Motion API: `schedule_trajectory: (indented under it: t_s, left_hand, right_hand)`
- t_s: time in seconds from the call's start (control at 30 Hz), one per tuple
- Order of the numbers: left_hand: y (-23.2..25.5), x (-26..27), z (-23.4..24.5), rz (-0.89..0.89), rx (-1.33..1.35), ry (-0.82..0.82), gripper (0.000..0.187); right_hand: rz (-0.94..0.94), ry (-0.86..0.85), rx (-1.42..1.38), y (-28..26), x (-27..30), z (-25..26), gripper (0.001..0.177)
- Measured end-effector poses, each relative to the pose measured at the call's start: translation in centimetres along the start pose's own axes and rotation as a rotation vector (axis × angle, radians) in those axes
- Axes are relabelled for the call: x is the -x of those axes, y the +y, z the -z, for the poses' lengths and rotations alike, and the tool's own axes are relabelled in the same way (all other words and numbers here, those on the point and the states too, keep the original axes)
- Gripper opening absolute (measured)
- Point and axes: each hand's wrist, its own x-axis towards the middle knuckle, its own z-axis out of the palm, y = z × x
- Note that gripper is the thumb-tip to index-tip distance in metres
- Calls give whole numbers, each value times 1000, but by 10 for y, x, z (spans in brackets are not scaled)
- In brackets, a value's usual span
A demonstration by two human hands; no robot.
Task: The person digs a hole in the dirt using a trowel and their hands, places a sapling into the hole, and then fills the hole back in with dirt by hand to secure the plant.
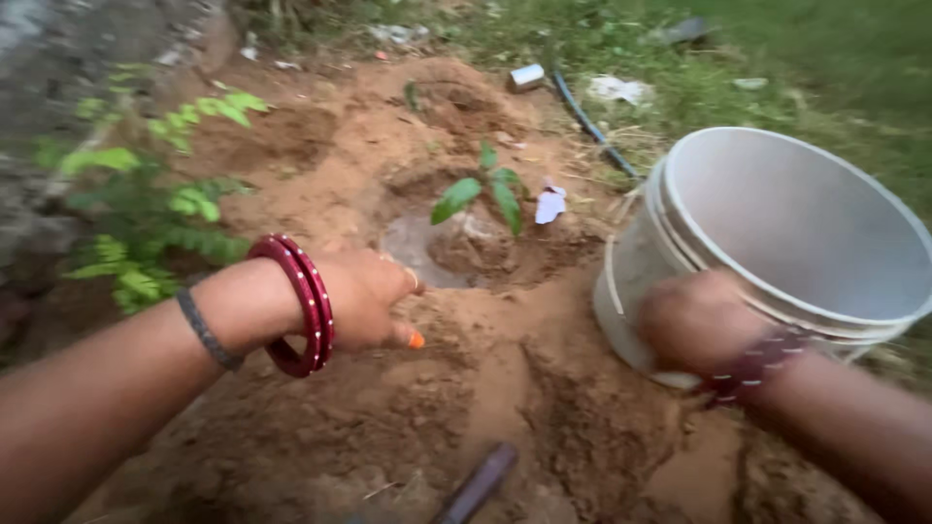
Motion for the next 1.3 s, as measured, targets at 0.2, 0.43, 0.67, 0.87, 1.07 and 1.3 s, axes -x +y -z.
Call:
schedule_trajectory:
  t_s: [0.2, 0.43, 0.67, 0.87, 1.07, 1.3]
  left_hand:
    - [-7, 24, -28, 166, -79, -83, 59]
    - [-1, 30, -52, 299, -97, -179, 59]
    - [38, -3, -71, 250, -91, -232, 66]
    - [63, -4, -53, 269, -122, -148, 59]
    - [84, 19, -37, 403, -136, -215, 59]
    - [97, 31, 42, 602, -317, -78, 56]
  right_hand:
    - [338, 97, -465, -143, -12, 70, 38]
    - [280, -122, -811, -236, 0, -21, 54]
    - [334, -134, -893, -252, -7, -71, 54]
    - [257, 231, -1237, -257, -2, -57, 44]
    - [160, 733, -1517, -266, -16, -30, 40]
    - [241, 908, -1423, -96, -72, 89, 43]
